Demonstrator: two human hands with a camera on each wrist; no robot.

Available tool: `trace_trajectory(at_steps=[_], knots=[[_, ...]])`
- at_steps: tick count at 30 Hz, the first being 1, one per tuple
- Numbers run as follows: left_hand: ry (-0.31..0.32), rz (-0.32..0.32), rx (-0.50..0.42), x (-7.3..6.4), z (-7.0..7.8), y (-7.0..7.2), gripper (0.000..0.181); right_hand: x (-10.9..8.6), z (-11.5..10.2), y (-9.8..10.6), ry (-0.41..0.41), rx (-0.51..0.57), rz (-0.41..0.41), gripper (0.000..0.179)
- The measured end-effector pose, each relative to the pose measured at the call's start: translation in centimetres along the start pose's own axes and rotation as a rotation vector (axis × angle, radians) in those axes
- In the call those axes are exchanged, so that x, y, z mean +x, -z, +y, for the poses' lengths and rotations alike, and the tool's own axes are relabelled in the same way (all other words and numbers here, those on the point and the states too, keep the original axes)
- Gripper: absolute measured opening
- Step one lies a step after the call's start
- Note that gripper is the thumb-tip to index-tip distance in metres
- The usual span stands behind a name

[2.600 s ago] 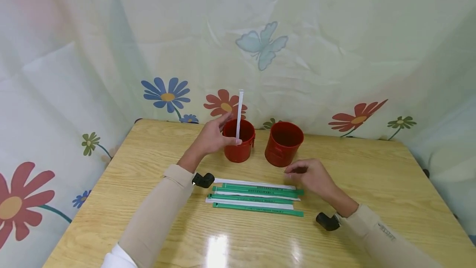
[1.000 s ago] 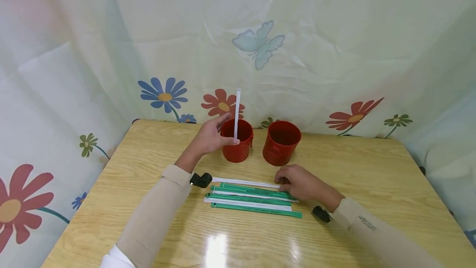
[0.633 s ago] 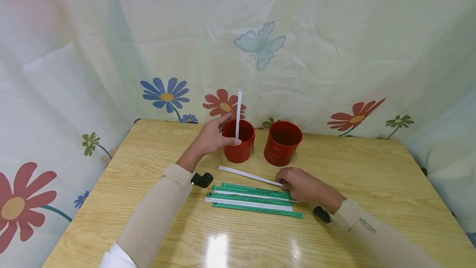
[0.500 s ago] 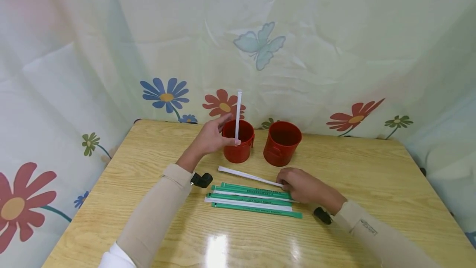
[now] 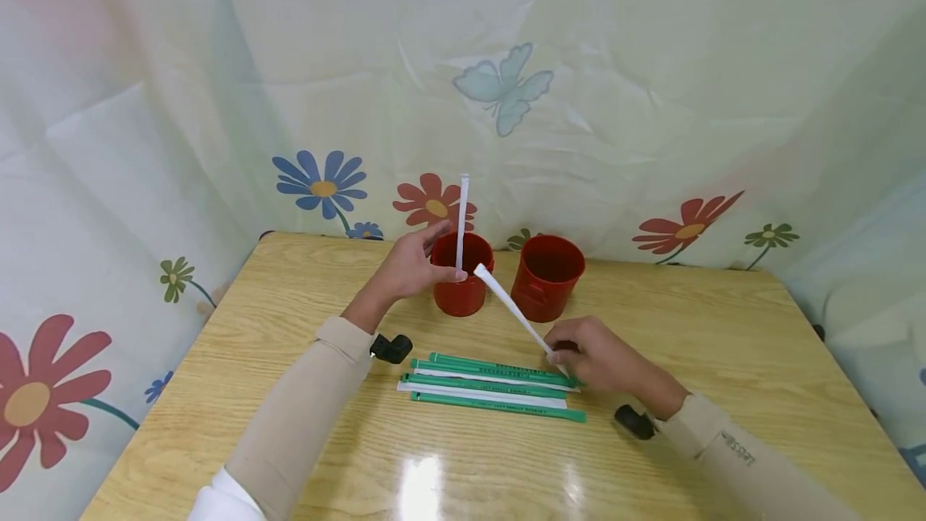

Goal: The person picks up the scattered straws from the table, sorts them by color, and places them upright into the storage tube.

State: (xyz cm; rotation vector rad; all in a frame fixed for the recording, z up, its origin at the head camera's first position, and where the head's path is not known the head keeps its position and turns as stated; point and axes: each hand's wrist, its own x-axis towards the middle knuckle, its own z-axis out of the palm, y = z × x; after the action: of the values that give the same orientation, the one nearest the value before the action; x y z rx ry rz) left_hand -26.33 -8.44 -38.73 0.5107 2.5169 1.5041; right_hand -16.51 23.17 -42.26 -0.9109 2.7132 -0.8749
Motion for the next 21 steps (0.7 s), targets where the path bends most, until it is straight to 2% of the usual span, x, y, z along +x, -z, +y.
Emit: trace_trajectory(at_steps=[4, 11, 16, 21], knots=[[0.007, 0.0, 0.008, 0.0, 0.0, 0.0, 0.091, 0.6, -1.1, 0.4, 0.019, 0.085, 0.076, 0.005], [-0.004, -0.001, 0.022, -0.2, 0.2, 0.0, 0.09, 1.8, -3.2, 1.6, 0.048, 0.223, 0.179, 0.012], [0.007, 0.011, 0.011, -0.3, 0.0, 0.3, 0.091, 3.1, -3.9, 2.0, 0.059, 0.268, 0.229, 0.008], [-0.011, 0.001, 0.004, -0.1, 0.0, 0.2, 0.091, 3.8, -4.3, 2.4, 0.022, 0.313, 0.249, 0.006]])
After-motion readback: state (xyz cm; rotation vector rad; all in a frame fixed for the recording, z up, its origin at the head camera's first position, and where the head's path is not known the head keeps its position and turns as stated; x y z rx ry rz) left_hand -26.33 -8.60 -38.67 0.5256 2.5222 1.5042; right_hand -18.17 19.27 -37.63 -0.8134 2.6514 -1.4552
